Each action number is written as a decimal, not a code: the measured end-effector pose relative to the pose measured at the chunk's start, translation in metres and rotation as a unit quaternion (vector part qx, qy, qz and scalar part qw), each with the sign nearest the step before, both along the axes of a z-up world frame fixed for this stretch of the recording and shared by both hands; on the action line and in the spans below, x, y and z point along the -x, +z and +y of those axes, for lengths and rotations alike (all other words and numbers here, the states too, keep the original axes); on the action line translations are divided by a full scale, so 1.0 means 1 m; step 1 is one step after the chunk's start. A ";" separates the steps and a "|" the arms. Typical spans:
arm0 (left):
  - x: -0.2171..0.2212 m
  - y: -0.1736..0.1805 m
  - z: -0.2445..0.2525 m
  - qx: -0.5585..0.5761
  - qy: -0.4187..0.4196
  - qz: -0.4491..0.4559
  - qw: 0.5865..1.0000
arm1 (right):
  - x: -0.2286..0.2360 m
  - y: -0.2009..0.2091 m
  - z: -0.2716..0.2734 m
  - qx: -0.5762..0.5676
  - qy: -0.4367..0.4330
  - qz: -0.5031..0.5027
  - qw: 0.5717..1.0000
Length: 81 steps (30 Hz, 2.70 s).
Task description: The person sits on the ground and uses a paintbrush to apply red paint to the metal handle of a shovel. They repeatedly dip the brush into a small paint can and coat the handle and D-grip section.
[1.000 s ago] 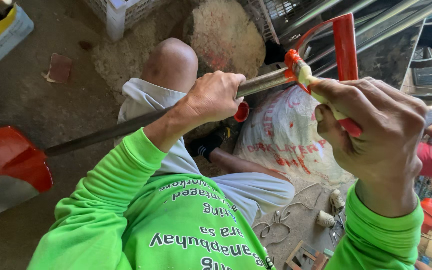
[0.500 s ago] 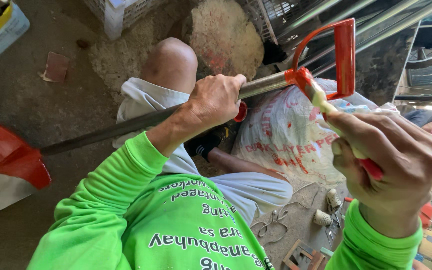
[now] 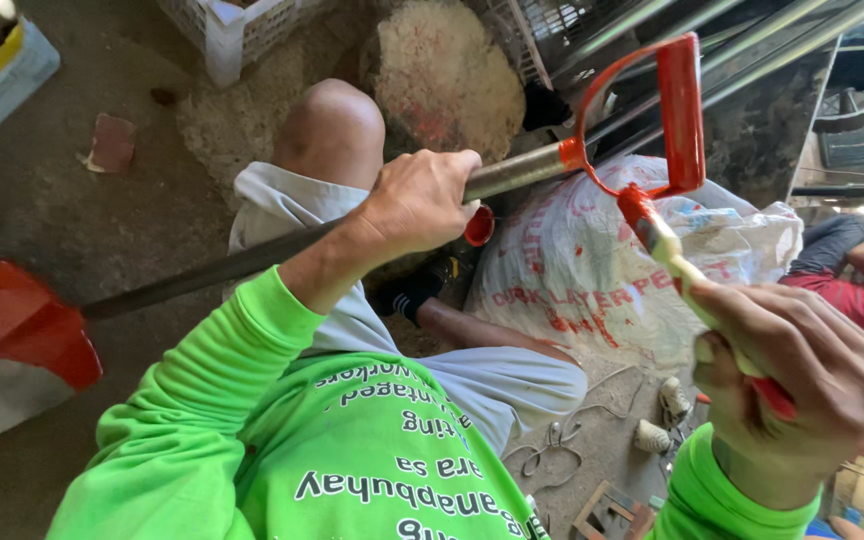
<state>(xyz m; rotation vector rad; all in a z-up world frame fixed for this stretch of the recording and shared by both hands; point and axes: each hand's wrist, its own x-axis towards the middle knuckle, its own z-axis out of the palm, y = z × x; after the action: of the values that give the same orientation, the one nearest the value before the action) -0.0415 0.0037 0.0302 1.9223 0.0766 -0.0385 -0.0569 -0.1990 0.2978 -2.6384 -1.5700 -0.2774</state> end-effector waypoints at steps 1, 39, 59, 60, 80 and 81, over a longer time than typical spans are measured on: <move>0.001 0.000 0.004 0.019 -0.001 0.011 1.000 | -0.001 0.001 -0.006 -0.017 0.004 0.007 1.000; 0.015 -0.015 -0.014 0.043 -0.095 -0.038 0.994 | 0.024 0.003 -0.079 -0.089 0.023 0.140 0.986; -0.003 -0.055 -0.052 -0.250 0.161 -0.007 0.955 | -0.032 -0.103 -0.050 -0.221 0.007 0.072 0.973; -0.003 -0.056 -0.053 -0.259 0.172 -0.011 0.951 | -0.034 -0.104 -0.047 -0.217 0.015 0.072 0.973; -0.006 -0.064 -0.047 -0.259 0.207 -0.012 0.944 | -0.069 -0.117 -0.022 -0.158 0.067 0.079 0.982; -0.006 -0.064 -0.046 -0.260 0.206 -0.011 0.943 | -0.069 -0.117 -0.022 -0.158 0.071 0.076 0.982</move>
<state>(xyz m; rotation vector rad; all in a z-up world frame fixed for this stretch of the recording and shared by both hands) -0.0359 -0.0426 -0.0337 2.3942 0.5180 0.3134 0.0126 -0.2206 0.1808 -2.2427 -1.5129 -0.2836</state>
